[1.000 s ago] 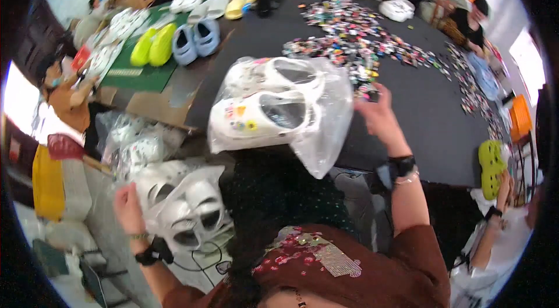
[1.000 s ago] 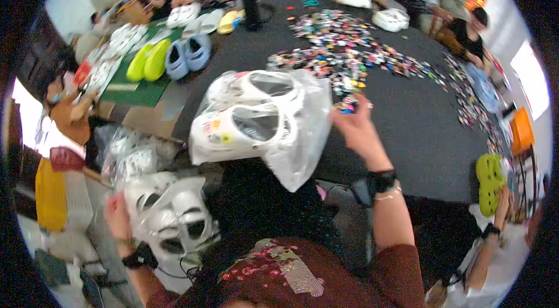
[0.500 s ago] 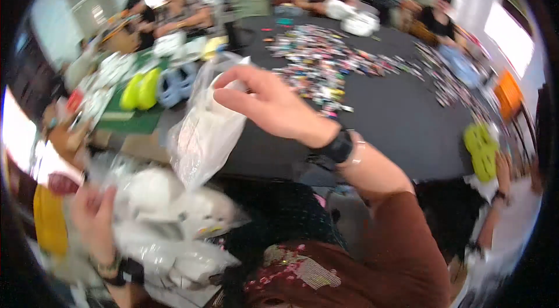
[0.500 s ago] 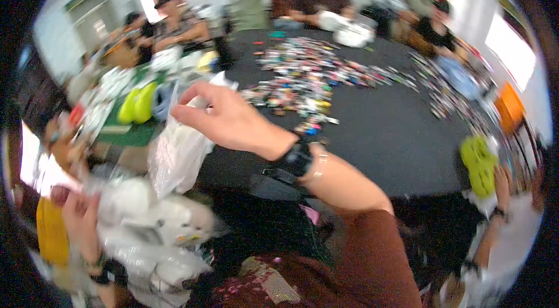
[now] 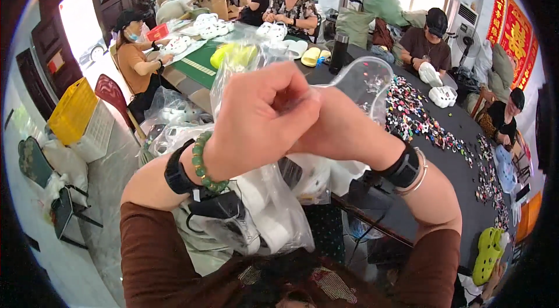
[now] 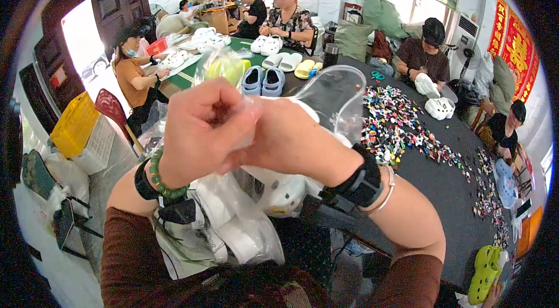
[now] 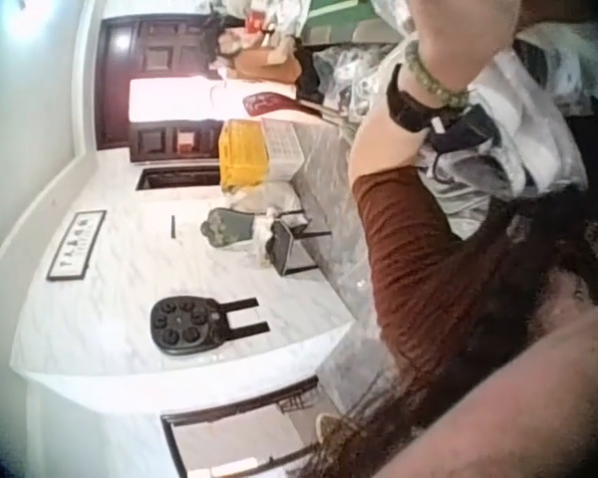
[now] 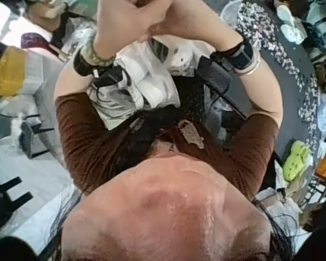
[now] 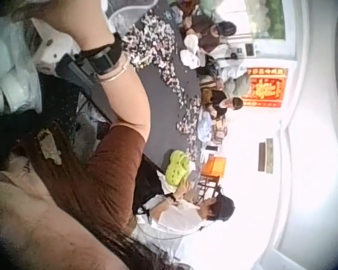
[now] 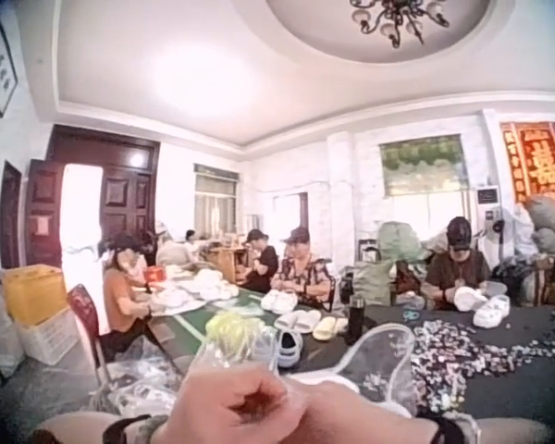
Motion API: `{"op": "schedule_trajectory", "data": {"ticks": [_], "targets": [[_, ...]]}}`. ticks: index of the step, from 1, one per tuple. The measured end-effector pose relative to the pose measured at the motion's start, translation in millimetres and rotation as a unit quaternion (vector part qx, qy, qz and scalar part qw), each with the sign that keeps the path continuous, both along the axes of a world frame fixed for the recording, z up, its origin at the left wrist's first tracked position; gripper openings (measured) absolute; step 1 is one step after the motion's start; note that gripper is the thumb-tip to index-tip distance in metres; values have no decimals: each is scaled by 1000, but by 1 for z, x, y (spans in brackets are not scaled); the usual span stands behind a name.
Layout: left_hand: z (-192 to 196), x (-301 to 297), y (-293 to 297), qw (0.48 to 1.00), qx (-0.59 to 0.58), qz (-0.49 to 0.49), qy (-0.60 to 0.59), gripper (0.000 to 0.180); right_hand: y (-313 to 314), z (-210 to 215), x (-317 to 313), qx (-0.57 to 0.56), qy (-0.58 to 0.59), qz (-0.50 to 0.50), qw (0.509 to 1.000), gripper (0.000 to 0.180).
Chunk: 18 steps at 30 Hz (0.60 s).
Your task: Insert decorative charms into the holes of clog-style shoes.
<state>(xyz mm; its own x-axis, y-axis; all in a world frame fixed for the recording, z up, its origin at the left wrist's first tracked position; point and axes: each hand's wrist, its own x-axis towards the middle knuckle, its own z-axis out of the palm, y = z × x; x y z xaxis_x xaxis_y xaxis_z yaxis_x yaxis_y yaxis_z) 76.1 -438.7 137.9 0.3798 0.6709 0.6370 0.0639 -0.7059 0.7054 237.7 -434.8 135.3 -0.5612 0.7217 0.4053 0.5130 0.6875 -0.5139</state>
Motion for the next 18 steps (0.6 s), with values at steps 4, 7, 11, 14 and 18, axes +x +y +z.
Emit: {"op": "schedule_trajectory", "data": {"ticks": [4, 7, 11, 14, 18], "targets": [[6, 10, 11, 998, 48, -2, -32, 14, 0, -2, 11, 41, 41, -60, 997, 38], [16, 26, 10, 996, 73, -36, -23, 10, -7, 6, 25, 67, 100, -59, 991, 25], [46, 56, -1, 993, 54, -88, -53, 19, 2, 32, 81, 105, 61, -148, 981, 22], [53, 75, -1, 990, 133, -9, -40, 26, -7, 42, 121, 44, 124, -198, 971, 26], [67, 110, 5, 995, 47, -84, 13, 33, -50, 44, 147, 73, 81, -212, 971, 18]]}}
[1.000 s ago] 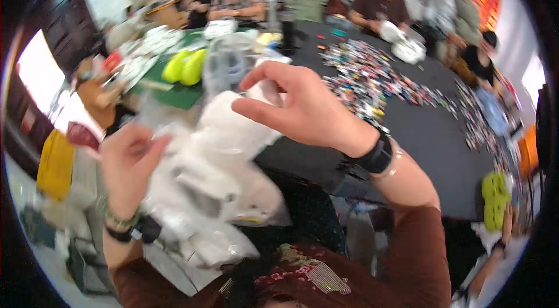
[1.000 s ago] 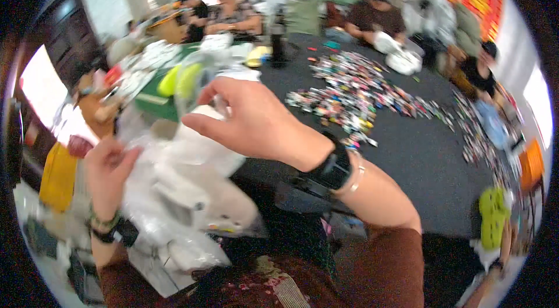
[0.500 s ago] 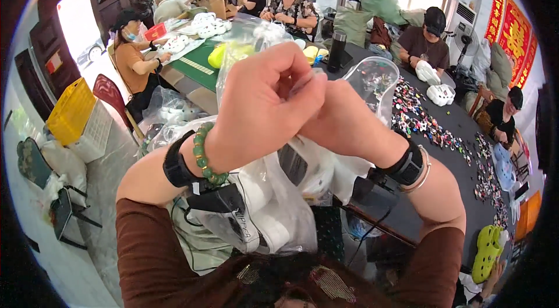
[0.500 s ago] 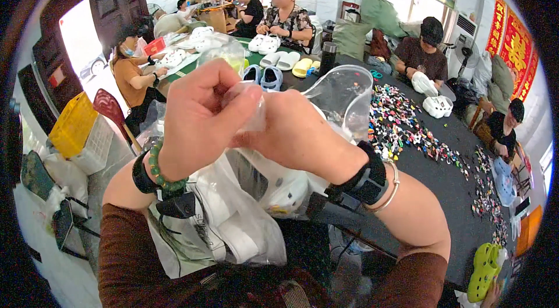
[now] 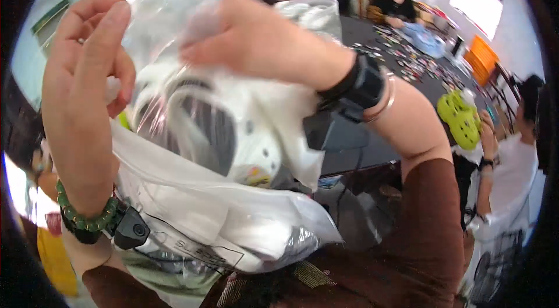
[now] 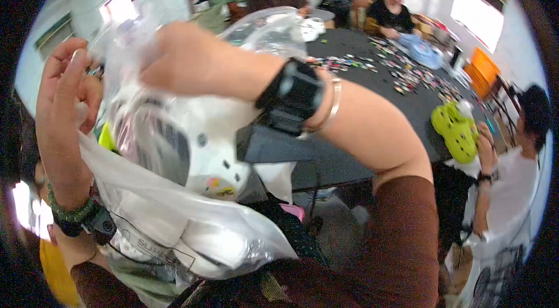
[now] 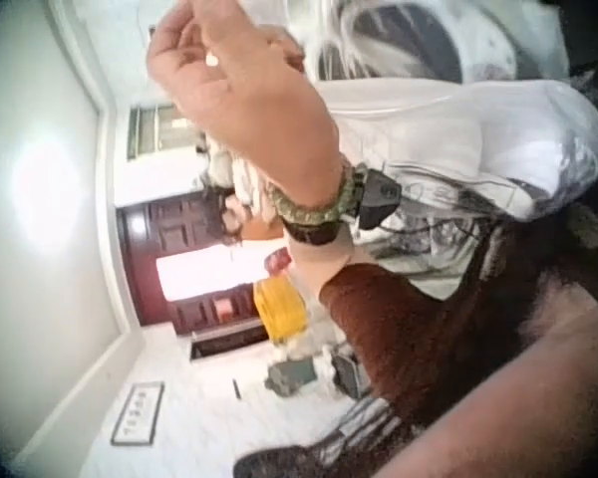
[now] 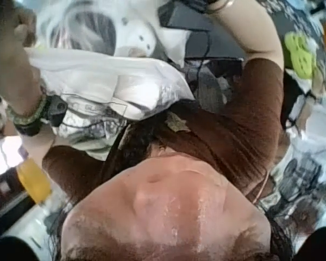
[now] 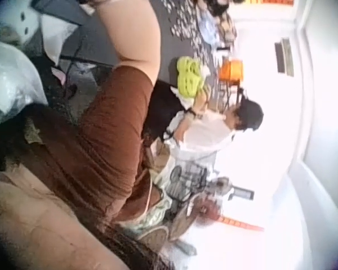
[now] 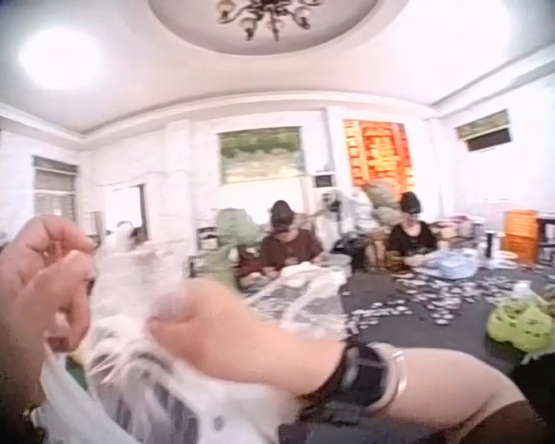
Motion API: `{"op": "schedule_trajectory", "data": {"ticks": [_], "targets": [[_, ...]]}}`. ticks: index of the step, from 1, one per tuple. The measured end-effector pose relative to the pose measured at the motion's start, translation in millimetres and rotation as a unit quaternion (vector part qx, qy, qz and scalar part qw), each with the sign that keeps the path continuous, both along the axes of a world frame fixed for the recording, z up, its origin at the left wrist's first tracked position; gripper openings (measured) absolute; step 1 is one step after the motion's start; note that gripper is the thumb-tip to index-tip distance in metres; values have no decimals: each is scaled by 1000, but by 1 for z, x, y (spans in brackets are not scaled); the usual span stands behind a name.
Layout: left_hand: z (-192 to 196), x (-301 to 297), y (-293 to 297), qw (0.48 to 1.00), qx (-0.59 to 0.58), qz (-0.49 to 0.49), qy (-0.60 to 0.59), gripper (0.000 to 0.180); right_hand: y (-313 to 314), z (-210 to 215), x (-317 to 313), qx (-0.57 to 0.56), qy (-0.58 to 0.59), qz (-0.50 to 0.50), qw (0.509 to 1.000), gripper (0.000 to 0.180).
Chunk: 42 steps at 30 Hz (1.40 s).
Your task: Insert decorative charms into the holes of clog-style shoes.
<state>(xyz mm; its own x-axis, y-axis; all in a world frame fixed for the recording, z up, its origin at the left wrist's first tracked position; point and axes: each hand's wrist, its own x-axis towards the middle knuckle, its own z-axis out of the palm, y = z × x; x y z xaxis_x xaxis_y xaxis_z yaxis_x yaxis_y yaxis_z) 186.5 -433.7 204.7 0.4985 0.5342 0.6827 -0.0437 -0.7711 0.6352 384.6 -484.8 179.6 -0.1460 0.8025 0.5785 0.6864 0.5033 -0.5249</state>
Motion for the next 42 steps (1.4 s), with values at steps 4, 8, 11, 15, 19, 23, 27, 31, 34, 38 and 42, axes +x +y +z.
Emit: {"op": "schedule_trajectory", "data": {"ticks": [4, 8, 11, 15, 19, 23, 27, 31, 34, 38, 42], "targets": [[0, 59, 4, 994, 86, -20, -63, 26, -24, -16, -24, 5, 1, 44, 999, 16], [-9, 110, -13, 992, 79, -66, -67, 24, -43, -30, 15, 2, 176, 80, 981, 23], [-9, 119, -22, 996, 42, -74, 10, 25, -50, -46, 30, 119, 154, 143, 970, 28], [0, 135, -39, 988, 78, -94, 99, 31, -60, -43, 49, -162, 258, 163, 939, 34], [11, 151, -48, 975, -69, -104, 183, 39, -72, -40, 53, -7, 190, 150, 970, 29], [7, 177, -39, 965, -46, -142, 215, 44, -58, -56, 84, -32, 130, 5, 991, 29], [11, 177, 3, 966, 88, -196, 143, 49, -35, -55, 146, -14, 143, -170, 975, 29], [24, 126, 72, 952, 278, 46, 119, 42, -31, -46, 266, 11, 144, -388, 910, 50], [-8, 67, 111, 993, 77, 27, 84, 41, -57, -37, 361, 93, 115, -514, 845, 48], [-35, -17, 104, 960, 110, 199, 165, 39, -40, -56, 476, 354, 24, -546, 759, 50], [-76, -89, 131, 968, -122, 186, 112, 28, -82, -110, 591, 253, -186, -747, 586, 27]]}}
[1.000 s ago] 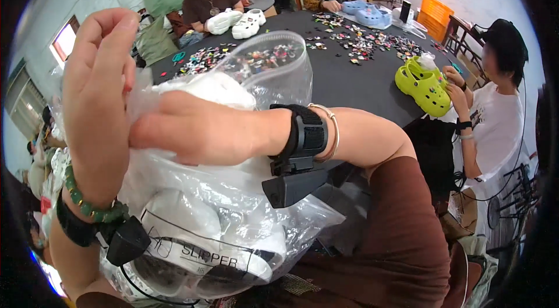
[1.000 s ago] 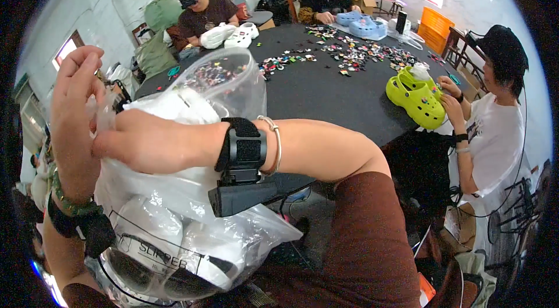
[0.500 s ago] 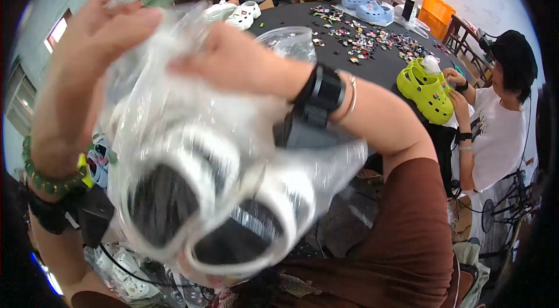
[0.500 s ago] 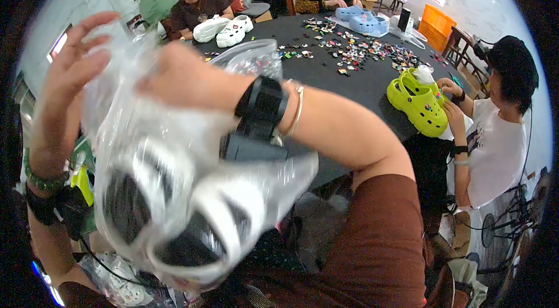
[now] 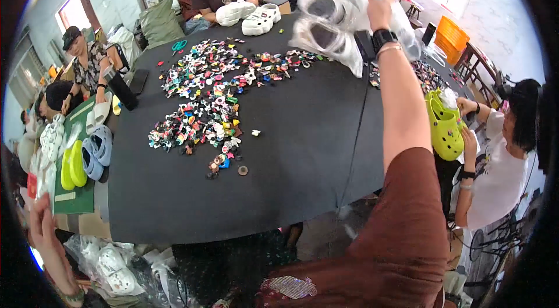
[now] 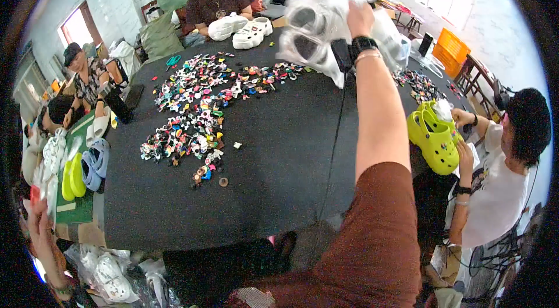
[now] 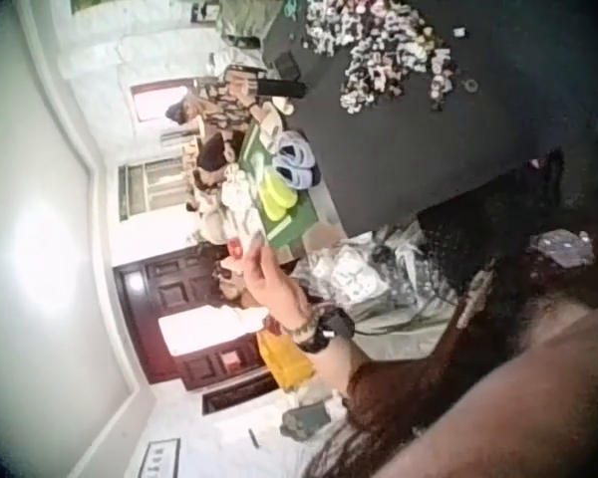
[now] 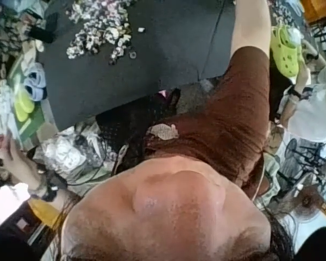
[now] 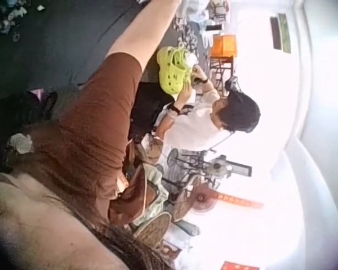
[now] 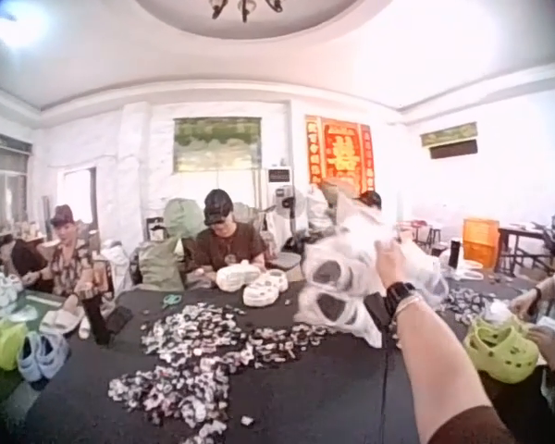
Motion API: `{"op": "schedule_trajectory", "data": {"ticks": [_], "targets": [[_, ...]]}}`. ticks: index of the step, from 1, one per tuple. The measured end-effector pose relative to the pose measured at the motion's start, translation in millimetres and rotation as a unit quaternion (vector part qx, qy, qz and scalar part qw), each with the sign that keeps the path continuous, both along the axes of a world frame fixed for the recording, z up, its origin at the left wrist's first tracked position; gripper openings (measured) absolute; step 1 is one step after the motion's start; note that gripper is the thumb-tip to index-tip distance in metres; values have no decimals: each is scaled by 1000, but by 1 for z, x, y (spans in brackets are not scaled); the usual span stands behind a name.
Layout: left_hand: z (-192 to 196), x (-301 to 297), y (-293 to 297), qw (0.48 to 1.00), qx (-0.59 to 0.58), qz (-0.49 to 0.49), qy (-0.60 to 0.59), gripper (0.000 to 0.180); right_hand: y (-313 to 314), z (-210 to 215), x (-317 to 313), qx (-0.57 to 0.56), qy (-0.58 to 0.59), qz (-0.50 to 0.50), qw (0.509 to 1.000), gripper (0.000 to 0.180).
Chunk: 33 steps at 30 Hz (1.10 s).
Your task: Insert decorative charms into the holes of clog-style shoes.
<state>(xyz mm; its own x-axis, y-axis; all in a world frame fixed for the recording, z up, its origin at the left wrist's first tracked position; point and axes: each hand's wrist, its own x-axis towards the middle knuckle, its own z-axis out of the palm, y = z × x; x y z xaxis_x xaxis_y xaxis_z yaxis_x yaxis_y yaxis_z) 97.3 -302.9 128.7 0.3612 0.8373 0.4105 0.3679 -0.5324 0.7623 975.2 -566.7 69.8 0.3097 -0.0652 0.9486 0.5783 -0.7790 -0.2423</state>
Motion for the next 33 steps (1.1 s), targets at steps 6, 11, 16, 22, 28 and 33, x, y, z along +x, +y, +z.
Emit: {"op": "schedule_trajectory", "data": {"ticks": [6, 11, 16, 22, 28, 33], "targets": [[-74, -54, 3, 989, -131, 42, -48, 13, -139, -66, 78, -10, 181, -198, 963, 37], [-39, -13, -63, 974, -184, 106, -81, 17, -79, -115, 40, -30, 374, -123, 919, 55], [-89, -27, -51, 981, -100, 133, -100, 9, -110, -110, 73, -172, 352, 2, 920, 47], [-89, -86, -78, 976, -112, 144, -123, 17, -49, -121, 53, -481, 118, 120, 861, 32], [-110, -169, -74, 955, -126, 196, -181, 30, -85, -107, 66, -419, 162, 242, 860, 34], [-188, -273, -82, 910, -110, 248, -313, 30, -129, 14, 122, -372, 144, 248, 883, 37]]}}
